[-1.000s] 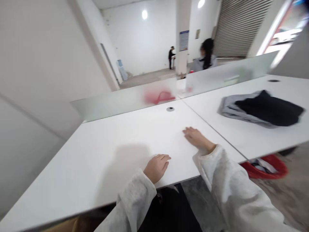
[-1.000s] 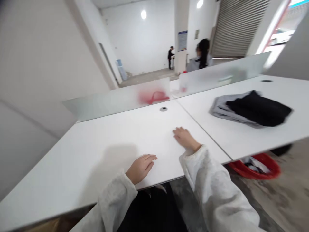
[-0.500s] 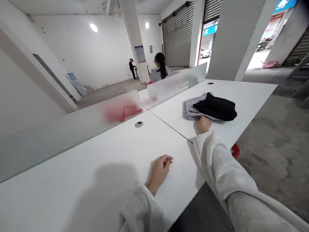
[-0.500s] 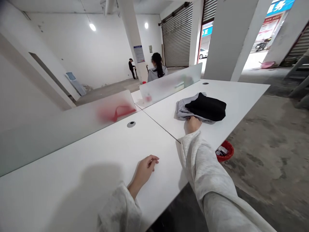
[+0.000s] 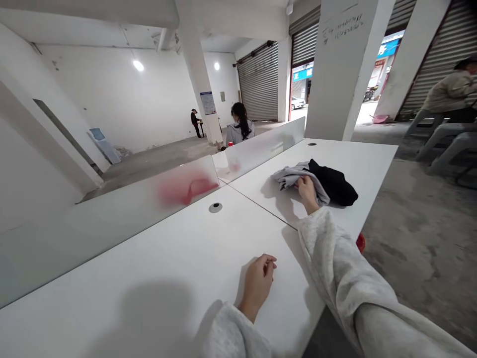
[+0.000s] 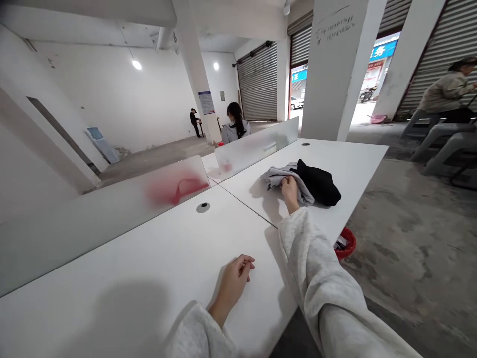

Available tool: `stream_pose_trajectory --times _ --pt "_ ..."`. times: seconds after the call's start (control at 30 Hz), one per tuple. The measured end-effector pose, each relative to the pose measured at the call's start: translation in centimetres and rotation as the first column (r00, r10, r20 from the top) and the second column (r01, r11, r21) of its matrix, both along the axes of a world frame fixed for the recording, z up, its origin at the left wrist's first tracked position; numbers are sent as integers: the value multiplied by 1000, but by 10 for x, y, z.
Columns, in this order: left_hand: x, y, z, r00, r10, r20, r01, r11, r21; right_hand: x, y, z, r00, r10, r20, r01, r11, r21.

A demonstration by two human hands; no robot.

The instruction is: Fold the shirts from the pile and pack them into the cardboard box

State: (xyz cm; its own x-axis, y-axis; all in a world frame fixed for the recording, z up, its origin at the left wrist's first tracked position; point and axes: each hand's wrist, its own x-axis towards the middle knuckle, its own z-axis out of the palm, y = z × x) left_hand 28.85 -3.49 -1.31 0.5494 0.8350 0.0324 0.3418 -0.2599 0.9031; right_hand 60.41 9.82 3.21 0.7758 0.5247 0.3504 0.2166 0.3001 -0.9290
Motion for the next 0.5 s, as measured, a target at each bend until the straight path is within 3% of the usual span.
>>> stream_pose_trajectory --times 0.07,0.17,0.3,0.33,0.4,0.5 --pt "-1 2 -2 999 -6 38 7 1000 -24 -14 11 31 998 67 10 -67 998 2" --pt "-2 4 -5 998 -6 66 8 1000 -27 -32 14 93 993 95 71 -101 990 97" --pt "-2 10 -6 987 67 145 -50 992 -118 -72 -30 181 969 131 208 -184 947 263" --pt "-4 12 -3 972 113 208 -81 984 -157 -86 -47 199 936 217 276 -300 904 304" --pt "-10 19 8 887 213 408 -106 957 -270 -115 -76 226 870 295 395 -462 768 444" --pt "-33 34 34 632 335 699 51 882 -468 -154 -98 239 861 307 406 -495 687 531"
